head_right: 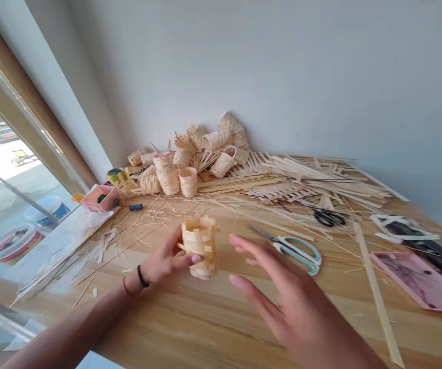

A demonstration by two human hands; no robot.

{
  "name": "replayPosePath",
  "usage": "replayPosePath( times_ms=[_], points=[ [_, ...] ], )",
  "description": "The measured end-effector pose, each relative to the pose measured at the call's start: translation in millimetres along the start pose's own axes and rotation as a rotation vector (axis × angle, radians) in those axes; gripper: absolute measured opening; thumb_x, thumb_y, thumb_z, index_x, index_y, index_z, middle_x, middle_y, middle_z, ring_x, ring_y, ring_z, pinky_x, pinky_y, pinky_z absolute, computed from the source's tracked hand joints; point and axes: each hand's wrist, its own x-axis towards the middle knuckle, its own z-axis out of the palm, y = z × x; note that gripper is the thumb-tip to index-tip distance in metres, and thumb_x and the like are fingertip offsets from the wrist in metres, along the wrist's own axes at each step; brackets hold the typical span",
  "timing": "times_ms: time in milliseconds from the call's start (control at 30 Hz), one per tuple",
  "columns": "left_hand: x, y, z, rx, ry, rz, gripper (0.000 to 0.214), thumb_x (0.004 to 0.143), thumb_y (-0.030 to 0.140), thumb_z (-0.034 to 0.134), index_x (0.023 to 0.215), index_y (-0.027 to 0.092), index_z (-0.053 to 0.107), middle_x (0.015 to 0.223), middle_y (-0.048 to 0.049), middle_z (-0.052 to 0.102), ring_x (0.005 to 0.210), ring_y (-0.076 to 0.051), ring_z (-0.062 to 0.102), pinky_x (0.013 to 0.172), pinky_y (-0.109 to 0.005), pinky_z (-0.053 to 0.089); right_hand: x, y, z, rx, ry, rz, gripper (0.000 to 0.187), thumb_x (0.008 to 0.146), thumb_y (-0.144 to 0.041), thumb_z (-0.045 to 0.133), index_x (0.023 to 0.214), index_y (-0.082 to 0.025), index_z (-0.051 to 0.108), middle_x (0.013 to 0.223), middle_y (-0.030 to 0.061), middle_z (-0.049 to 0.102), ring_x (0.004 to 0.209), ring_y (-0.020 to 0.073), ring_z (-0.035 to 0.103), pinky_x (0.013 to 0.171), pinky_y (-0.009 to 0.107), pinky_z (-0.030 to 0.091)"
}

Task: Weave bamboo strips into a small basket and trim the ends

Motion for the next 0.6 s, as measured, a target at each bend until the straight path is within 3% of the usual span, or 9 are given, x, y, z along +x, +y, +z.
replayPosePath(
  times_ms=[67,167,200,333,467,600],
  points=[
    [-0.9,1.3,-0.5,-0.045,-0.005,-0.016,0.072,0.088,0.055,0.079,0.144,0.019,0.052,0.13,-0.0157,0.074,0.116,-0.031,0.072,0.091,-0.041,0.061,20.4,8.0,13.3,0.048,-0.101,-0.035,0.077,0.099,-0.051,0.07,0.165,-0.044,0.031,0.16,0.0094,0.055,0.134,0.0347,0.066,0.101,0.053,0.065],
    [-1.4,3.2,-2.7,-0.171,0.016,-0.103,0.071,0.089,0.057,0.077,0.144,0.02,0.053,0.135,-0.0148,0.072,0.117,-0.032,0.073,0.094,-0.041,0.062,36.9,17.3,38.7,0.104,-0.209,-0.049,0.143,0.069,-0.042,0.101,0.169,-0.045,-0.001,0.178,0.0105,0.02,0.159,0.0395,0.034,0.121,0.06,0.048],
    [-1.7,4.2,-3.4,-0.201,0.012,-0.124,0.07,0.089,0.058,0.077,0.144,0.02,0.054,0.136,-0.0145,0.072,0.117,-0.033,0.073,0.095,-0.042,0.062,37.8,19.3,46.3,0.126,-0.235,-0.049,0.154,0.063,-0.036,0.104,0.169,-0.046,-0.007,0.179,0.0107,0.014,0.162,0.0392,0.028,0.124,0.06,0.044],
    [-4.0,9.1,-3.8,-0.196,-0.03,-0.183,0.071,0.09,0.059,0.075,0.147,0.021,0.056,0.137,-0.0141,0.073,0.116,-0.035,0.074,0.095,-0.045,0.062,27.0,25.9,64.3,0.224,-0.2,-0.043,0.161,0.059,-0.025,0.106,0.168,-0.046,-0.011,0.178,0.0128,0.012,0.161,0.0396,0.029,0.126,0.059,0.041],
    [-5.0,10.7,0.7,-0.15,-0.092,-0.214,0.076,0.091,0.062,0.073,0.153,0.023,0.052,0.141,-0.0138,0.071,0.126,-0.039,0.068,0.103,-0.05,0.059,16.5,31.4,64.7,0.28,-0.168,-0.038,0.158,0.061,-0.025,0.104,0.169,-0.044,-0.01,0.175,0.0142,0.019,0.156,0.0426,0.039,0.124,0.06,0.045],
    [-6.3,5.0,2.4,0.015,0.014,-0.09,0.078,0.097,0.06,0.067,0.163,0.033,0.036,0.159,-0.0129,0.054,0.141,-0.037,0.057,0.115,-0.053,0.051,16.0,33.2,61.2,0.278,-0.137,-0.023,0.147,0.069,-0.02,0.098,0.17,-0.04,-0.006,0.172,0.0143,0.024,0.156,0.0401,0.039,0.124,0.056,0.047]
  ],
)
